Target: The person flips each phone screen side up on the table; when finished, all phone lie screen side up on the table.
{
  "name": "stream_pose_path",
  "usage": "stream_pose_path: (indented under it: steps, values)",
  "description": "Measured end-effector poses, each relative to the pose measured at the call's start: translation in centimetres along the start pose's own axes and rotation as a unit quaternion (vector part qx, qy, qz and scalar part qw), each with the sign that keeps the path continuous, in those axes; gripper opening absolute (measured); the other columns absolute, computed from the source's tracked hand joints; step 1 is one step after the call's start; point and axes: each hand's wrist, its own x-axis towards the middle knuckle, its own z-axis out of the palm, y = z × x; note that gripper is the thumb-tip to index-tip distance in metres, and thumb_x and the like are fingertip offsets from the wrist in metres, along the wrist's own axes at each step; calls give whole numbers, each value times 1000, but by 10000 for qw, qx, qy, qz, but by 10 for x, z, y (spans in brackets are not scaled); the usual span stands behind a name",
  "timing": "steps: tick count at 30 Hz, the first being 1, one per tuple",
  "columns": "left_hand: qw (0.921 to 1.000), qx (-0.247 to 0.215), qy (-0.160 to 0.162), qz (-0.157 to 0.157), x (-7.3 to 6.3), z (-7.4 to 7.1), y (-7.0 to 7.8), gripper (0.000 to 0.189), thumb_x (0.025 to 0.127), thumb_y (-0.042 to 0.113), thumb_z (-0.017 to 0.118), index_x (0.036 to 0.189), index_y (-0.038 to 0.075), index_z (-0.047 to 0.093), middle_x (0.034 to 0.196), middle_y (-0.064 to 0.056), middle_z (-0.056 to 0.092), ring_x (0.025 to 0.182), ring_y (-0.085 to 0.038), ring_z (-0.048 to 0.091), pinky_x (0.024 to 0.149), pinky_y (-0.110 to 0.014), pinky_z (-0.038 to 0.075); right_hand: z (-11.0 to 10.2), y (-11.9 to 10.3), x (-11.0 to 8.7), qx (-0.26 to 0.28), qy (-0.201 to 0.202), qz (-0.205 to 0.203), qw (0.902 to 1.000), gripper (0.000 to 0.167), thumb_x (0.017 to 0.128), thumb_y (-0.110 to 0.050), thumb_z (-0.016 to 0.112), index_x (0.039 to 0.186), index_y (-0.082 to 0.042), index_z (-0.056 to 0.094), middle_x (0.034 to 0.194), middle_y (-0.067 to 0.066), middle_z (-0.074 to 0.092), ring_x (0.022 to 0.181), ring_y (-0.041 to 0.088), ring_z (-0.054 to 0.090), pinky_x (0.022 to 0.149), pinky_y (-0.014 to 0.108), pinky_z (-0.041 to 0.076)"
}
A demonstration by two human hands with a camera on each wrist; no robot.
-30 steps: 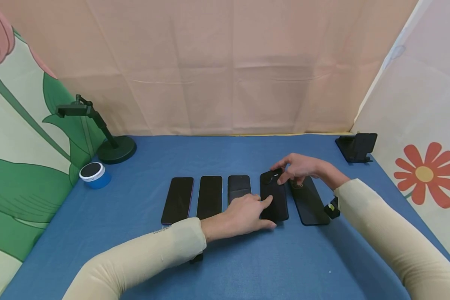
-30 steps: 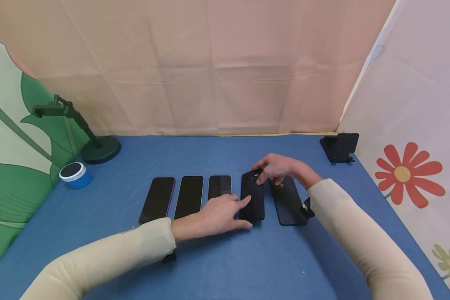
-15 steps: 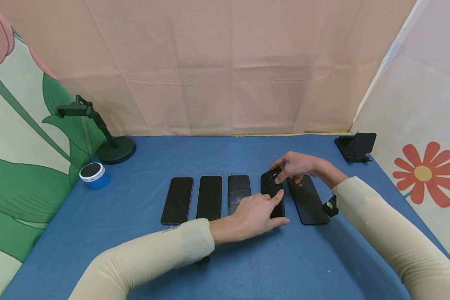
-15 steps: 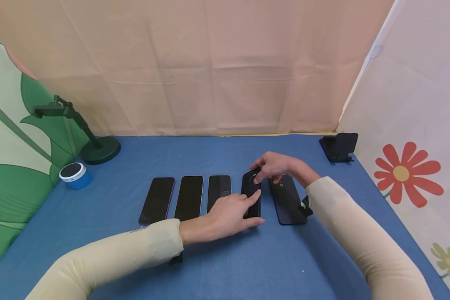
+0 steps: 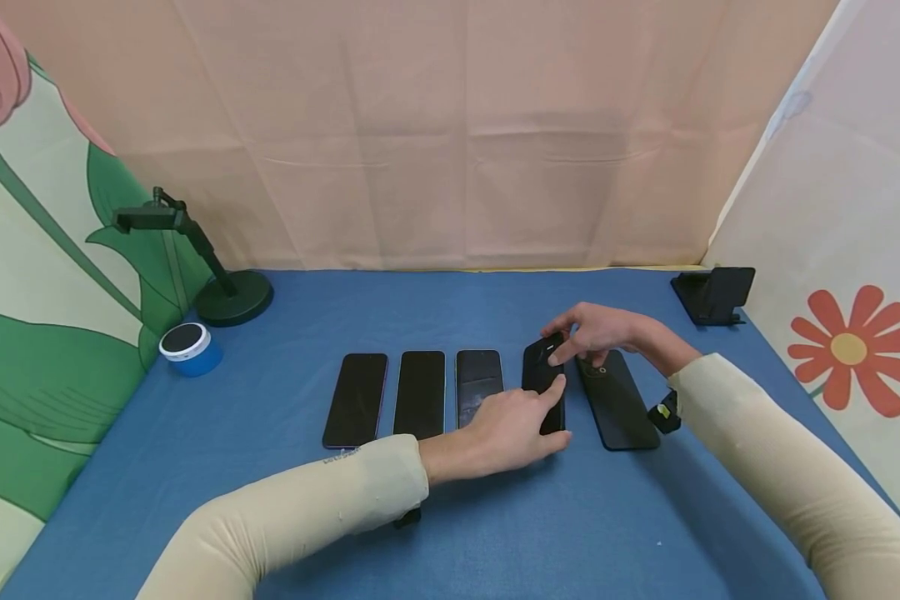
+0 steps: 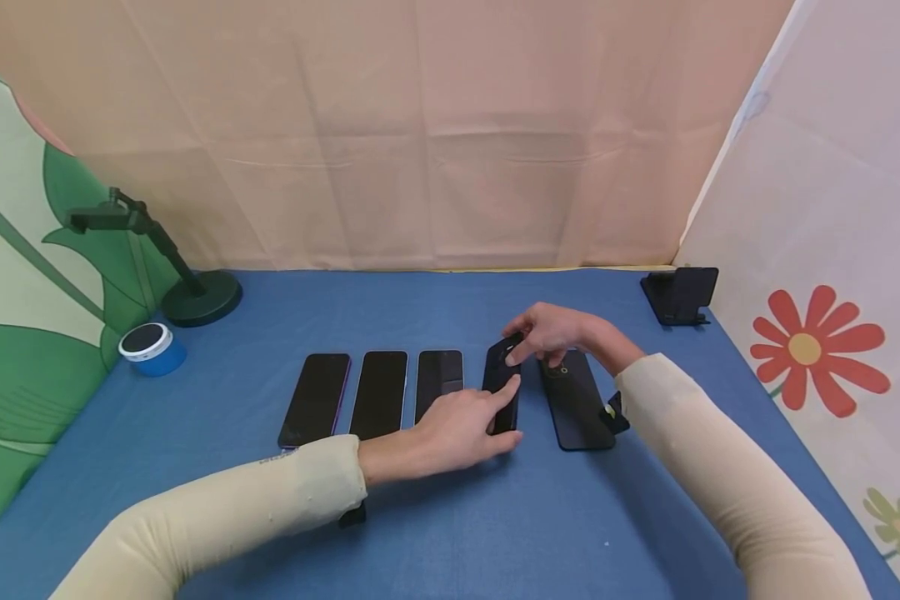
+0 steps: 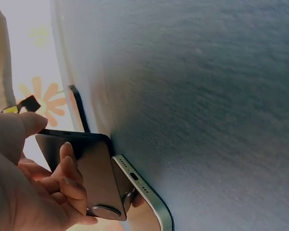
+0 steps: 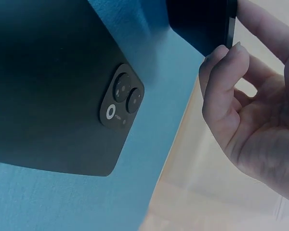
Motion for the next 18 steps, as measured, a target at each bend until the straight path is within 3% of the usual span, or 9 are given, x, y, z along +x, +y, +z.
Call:
stream_pose_path:
  steps: [5, 16, 18]
  values:
    - [9998, -162, -92, -5, -1, -3, -1, 72, 99, 47, 59, 158, 15, 33, 66, 7, 50, 51, -7, 45, 44, -22, 34, 0, 4, 1, 132, 59, -15, 9999, 69, 91, -30, 75, 149, -4, 47, 94, 10, 52, 59, 14, 43, 54, 33, 47]
    - [9990, -372, -255, -2, -1, -10, -2, 72, 99, 41, 60, 158, 13, 31, 61, 5, 50, 46, -8, 44, 41, -22, 33, -2, 5, 2, 199, 123, -40, 9997, 68, 90, -33, 76, 147, -5, 50, 98, 13, 53, 63, 16, 45, 54, 33, 48]
    - [9985, -445, -305, -4, -1, -11, -2, 72, 99, 39, 60, 159, 13, 30, 59, 6, 49, 44, -8, 43, 40, -21, 32, -1, 6, 3, 268, 177, -72, 9995, 67, 90, -33, 76, 146, -5, 51, 111, 15, 58, 62, 16, 45, 54, 33, 48]
